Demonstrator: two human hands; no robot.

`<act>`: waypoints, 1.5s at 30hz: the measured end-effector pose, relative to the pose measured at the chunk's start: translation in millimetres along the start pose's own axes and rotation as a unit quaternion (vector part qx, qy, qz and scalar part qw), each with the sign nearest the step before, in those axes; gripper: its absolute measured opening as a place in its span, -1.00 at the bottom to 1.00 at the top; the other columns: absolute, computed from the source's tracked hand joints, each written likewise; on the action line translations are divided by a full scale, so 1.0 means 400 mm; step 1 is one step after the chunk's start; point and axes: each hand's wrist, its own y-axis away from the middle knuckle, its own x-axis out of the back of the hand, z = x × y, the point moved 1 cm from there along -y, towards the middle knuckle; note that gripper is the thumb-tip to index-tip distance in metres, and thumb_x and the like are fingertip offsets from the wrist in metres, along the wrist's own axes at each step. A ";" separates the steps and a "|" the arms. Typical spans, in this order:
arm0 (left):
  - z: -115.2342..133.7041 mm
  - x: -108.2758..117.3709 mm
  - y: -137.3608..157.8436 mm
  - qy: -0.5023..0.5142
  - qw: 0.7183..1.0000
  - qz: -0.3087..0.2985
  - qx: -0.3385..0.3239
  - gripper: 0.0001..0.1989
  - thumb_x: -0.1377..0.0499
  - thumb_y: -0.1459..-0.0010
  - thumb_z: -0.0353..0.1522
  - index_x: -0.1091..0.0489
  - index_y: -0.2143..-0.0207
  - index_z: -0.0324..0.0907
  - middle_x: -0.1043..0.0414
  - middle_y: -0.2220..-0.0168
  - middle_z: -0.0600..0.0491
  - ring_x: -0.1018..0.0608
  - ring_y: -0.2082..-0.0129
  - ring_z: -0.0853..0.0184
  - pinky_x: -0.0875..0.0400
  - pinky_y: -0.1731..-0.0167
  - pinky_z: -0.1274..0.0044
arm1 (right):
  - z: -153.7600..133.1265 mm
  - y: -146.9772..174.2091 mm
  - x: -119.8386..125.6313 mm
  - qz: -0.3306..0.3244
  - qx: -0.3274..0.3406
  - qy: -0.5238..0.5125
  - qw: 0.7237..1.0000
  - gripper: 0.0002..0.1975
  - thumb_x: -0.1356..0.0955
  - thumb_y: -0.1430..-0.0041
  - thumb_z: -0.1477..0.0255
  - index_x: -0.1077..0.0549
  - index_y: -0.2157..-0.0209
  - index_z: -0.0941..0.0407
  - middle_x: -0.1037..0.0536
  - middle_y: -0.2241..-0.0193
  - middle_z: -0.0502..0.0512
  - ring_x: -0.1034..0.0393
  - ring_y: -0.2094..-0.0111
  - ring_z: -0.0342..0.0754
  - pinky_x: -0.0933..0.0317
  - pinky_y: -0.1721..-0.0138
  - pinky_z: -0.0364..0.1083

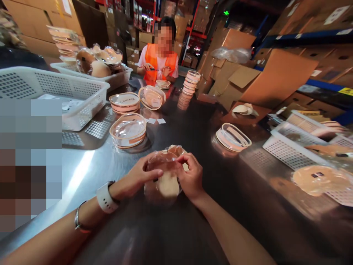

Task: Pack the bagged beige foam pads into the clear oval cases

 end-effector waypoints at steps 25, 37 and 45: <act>-0.019 -0.009 0.011 -0.216 0.966 0.128 -0.052 -0.79 -0.25 -0.03 -0.35 -0.53 0.24 -0.19 -0.60 0.33 0.03 -0.58 0.33 0.28 -0.43 0.34 0.54 | -0.050 -0.012 0.028 -0.055 0.275 0.211 0.936 -0.94 -0.35 -0.27 0.46 -0.46 0.31 0.10 -0.50 0.43 0.04 -0.35 0.35 -0.06 -0.20 0.19 -0.01; -0.027 -0.027 0.018 -0.218 0.971 0.091 0.034 -0.76 -0.29 0.05 -0.24 -0.47 0.38 -0.24 -0.50 0.45 0.05 -0.46 0.45 0.34 -0.32 0.45 0.56 | -0.029 -0.002 0.023 -0.019 0.192 0.167 0.967 -0.86 -0.28 -0.33 0.45 -0.41 0.34 0.13 -0.45 0.51 -0.01 -0.38 0.49 -0.14 -0.25 0.42 -0.16; 0.001 -0.031 0.026 -0.295 0.951 0.072 -0.056 -0.60 -0.06 -0.22 -0.11 -0.42 0.47 -0.24 -0.30 0.55 0.12 -0.27 0.53 0.43 -0.17 0.51 0.58 | -0.015 -0.010 0.027 -0.033 0.187 0.144 0.971 -0.83 -0.25 -0.37 0.40 -0.40 0.29 0.17 -0.58 0.53 0.00 -0.48 0.56 -0.18 -0.25 0.53 -0.22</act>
